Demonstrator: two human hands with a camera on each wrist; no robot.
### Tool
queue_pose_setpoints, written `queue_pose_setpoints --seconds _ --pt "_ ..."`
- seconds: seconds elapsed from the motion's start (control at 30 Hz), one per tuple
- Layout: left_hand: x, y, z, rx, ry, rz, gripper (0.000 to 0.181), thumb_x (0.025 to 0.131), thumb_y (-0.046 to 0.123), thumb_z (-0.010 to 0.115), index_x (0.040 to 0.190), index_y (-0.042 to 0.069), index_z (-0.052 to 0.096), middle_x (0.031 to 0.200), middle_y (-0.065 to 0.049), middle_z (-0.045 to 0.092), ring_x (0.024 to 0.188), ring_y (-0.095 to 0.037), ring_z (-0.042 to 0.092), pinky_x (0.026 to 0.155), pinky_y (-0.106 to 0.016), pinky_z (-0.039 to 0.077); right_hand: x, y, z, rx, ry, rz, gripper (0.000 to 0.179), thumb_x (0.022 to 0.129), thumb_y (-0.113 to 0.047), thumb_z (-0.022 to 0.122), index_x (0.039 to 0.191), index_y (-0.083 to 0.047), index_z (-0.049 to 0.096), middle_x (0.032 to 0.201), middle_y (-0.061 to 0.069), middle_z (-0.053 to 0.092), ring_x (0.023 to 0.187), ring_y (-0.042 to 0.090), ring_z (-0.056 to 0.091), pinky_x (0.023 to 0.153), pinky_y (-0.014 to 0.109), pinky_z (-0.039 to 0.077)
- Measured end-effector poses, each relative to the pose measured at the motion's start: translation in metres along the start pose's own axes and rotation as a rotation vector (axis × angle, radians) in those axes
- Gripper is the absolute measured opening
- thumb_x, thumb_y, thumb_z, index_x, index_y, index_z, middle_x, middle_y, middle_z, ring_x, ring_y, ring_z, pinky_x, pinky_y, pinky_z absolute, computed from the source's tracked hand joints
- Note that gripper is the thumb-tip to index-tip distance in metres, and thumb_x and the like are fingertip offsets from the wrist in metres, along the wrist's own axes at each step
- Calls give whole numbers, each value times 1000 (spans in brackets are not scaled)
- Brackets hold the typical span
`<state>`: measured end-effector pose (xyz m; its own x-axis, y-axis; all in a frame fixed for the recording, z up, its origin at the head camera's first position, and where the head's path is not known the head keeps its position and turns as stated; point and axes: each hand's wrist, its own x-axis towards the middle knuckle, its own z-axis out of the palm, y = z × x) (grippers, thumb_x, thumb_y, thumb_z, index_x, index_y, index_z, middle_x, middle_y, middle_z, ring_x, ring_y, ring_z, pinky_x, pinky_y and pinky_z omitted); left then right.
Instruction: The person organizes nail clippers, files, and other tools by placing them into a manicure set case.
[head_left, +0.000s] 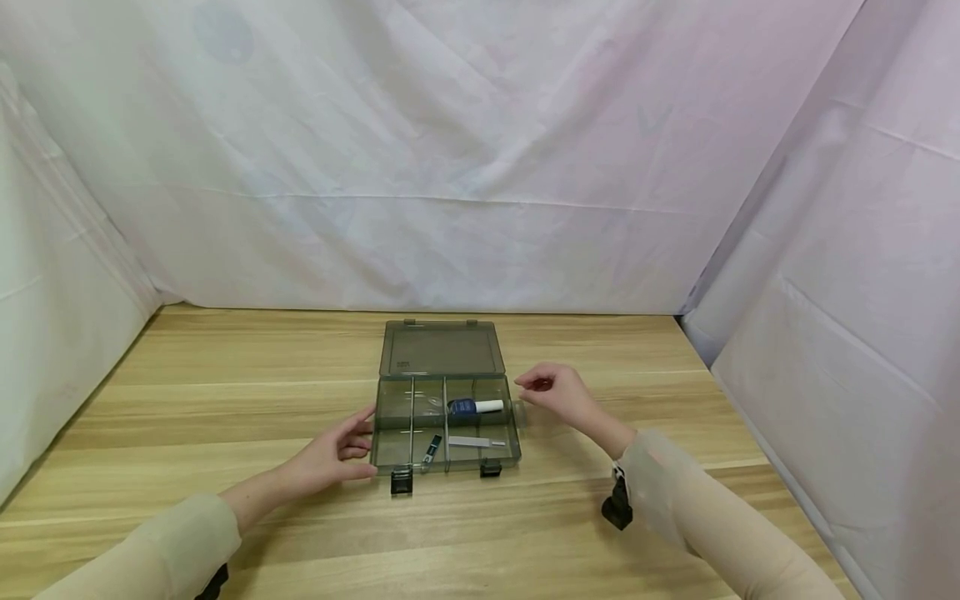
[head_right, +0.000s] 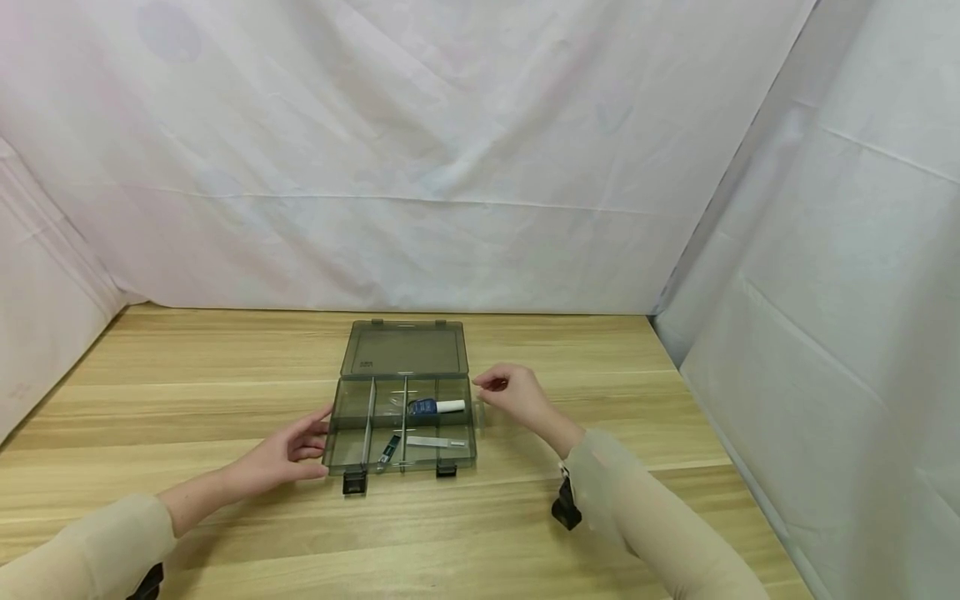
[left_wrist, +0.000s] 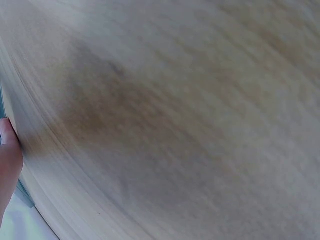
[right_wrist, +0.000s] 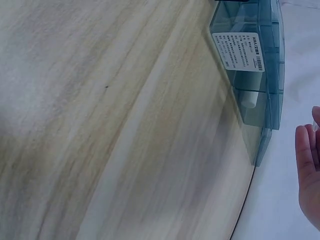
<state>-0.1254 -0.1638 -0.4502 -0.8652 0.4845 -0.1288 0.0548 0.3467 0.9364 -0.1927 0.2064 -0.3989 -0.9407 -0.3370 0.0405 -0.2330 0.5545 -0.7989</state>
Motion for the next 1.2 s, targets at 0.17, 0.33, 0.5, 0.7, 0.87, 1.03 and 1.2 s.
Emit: queue_pose_setpoints --seconds 0.17,0.33,0.5,0.7,0.87,1.03,1.2 --pt "0 0 0 -8 0 3 94 80 16 74 148 -4 11 137 -35 35 117 -40 47 98 -33 48 3 -6 2 -4 -12 -5 19 82 -1 68 100 6 69 97 22 66 81 14 60 69 19 52" --pt "0 1 1 -10 2 13 94 80 14 74 147 -5 11 137 -35 35 116 -38 48 97 -31 48 5 -11 4 -15 -8 -27 18 81 -1 69 98 4 70 94 18 67 80 14 60 70 20 54" --pt "0 1 0 -10 -2 21 94 80 14 74 147 -6 11 136 -36 35 116 -38 48 97 -32 48 8 -12 6 -24 -18 -44 17 81 -1 68 98 3 70 93 15 67 79 13 60 69 21 55" --pt "-1 1 0 -12 -5 13 93 80 14 73 147 -5 11 137 -35 35 116 -37 48 96 -29 49 11 -15 7 -22 -49 -50 18 83 -4 67 101 2 70 93 13 68 79 12 60 69 22 54" --pt "0 2 0 -4 -5 26 93 81 14 73 147 -6 11 136 -35 36 115 -37 49 96 -31 49 14 -16 9 -14 -54 -59 18 84 -6 68 100 -1 71 95 13 68 79 13 61 68 22 55" --pt "1 3 0 -11 -12 23 93 81 14 73 147 -6 10 137 -35 35 116 -36 49 97 -33 49 16 -20 12 -19 -54 -67 18 82 -4 68 100 0 71 94 13 68 80 14 62 68 21 54" --pt "1 2 0 -12 -19 33 93 81 14 73 147 -7 10 136 -37 34 115 -39 48 97 -36 48 17 -25 14 -30 -58 -61 17 82 -3 69 98 -1 71 92 13 68 78 14 61 67 21 54"
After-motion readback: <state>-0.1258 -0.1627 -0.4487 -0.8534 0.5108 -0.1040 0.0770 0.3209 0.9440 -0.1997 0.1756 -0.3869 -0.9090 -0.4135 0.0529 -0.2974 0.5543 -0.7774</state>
